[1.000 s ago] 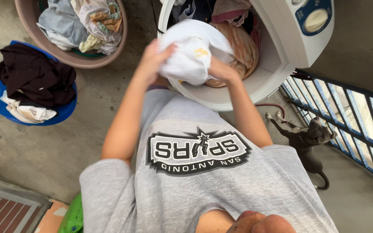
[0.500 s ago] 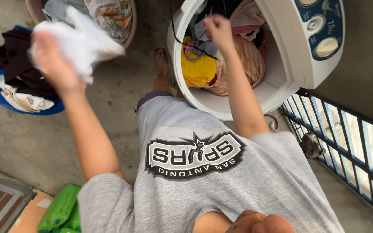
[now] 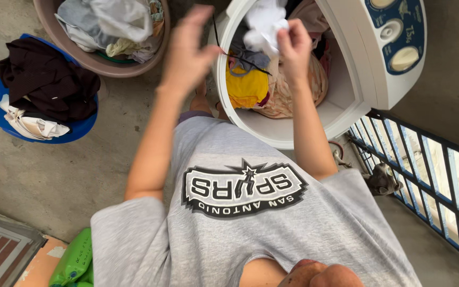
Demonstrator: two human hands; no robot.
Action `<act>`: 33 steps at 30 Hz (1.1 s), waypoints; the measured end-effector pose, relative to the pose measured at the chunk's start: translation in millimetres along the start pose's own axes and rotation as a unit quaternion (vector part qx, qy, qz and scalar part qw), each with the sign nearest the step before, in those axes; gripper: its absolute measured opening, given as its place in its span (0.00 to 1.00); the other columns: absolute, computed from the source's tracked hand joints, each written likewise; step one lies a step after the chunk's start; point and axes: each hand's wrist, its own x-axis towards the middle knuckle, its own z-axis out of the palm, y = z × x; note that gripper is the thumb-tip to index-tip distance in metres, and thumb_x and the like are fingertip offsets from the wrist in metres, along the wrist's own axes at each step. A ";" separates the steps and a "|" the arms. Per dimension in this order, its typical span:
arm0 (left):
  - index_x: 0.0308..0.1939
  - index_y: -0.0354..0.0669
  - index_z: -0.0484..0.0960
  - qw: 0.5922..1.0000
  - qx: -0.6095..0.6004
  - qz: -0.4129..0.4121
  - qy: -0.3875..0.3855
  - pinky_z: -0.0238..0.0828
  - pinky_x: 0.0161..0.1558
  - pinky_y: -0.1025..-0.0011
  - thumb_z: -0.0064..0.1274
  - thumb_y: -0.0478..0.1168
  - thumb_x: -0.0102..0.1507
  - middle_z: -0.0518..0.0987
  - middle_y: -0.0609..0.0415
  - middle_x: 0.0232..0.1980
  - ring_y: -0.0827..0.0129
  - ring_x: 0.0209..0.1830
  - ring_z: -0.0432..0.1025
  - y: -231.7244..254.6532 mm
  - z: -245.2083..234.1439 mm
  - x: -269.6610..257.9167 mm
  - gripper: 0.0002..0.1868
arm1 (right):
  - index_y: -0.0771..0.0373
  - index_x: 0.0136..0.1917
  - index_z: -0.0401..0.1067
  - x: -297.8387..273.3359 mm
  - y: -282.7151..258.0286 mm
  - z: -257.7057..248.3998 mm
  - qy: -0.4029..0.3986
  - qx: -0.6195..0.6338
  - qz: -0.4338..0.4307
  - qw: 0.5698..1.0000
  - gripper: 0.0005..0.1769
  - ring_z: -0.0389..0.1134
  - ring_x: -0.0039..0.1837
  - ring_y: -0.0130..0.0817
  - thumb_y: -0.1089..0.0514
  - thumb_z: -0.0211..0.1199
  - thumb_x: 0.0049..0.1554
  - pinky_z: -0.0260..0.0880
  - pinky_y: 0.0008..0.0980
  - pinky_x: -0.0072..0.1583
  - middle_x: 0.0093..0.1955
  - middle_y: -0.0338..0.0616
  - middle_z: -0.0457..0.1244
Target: The person sorts items of clothing from various plastic tubs and places them into a top-loading washing machine.
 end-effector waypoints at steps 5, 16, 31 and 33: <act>0.61 0.40 0.73 0.978 -0.125 0.100 -0.133 0.68 0.60 0.68 0.61 0.44 0.67 0.79 0.52 0.58 0.63 0.58 0.70 62.4 90.2 34.5 0.23 | 0.66 0.49 0.71 -29.4 -73.8 -24.3 0.012 0.100 0.005 0.995 0.09 0.63 0.46 0.19 0.59 0.65 0.68 0.63 0.22 0.50 0.45 0.35 0.66; 0.47 0.38 0.76 0.953 -0.183 -0.034 -0.238 0.72 0.39 0.72 0.65 0.53 0.57 0.77 0.58 0.38 0.72 0.32 0.74 128.9 95.4 13.0 0.26 | 0.65 0.49 0.71 -87.1 -72.5 -64.1 0.104 0.209 0.046 0.971 0.09 0.65 0.46 0.22 0.57 0.63 0.69 0.67 0.24 0.50 0.46 0.38 0.67; 0.57 0.37 0.82 0.834 -0.482 -0.095 -0.252 0.70 0.56 0.80 0.46 0.50 0.74 0.82 0.62 0.50 0.81 0.50 0.73 83.1 132.8 21.2 0.20 | 0.61 0.55 0.70 -111.5 -22.5 -112.9 0.167 0.229 0.056 0.957 0.10 0.68 0.52 0.26 0.53 0.55 0.71 0.73 0.32 0.59 0.51 0.37 0.67; 0.59 0.39 0.82 0.798 -0.512 -0.170 -0.267 0.72 0.57 0.80 0.45 0.48 0.72 0.84 0.58 0.53 0.79 0.51 0.77 87.4 123.2 22.7 0.20 | 0.61 0.56 0.69 -112.1 -24.1 -116.7 0.173 0.240 0.058 0.953 0.10 0.69 0.53 0.27 0.52 0.54 0.70 0.75 0.33 0.60 0.53 0.38 0.68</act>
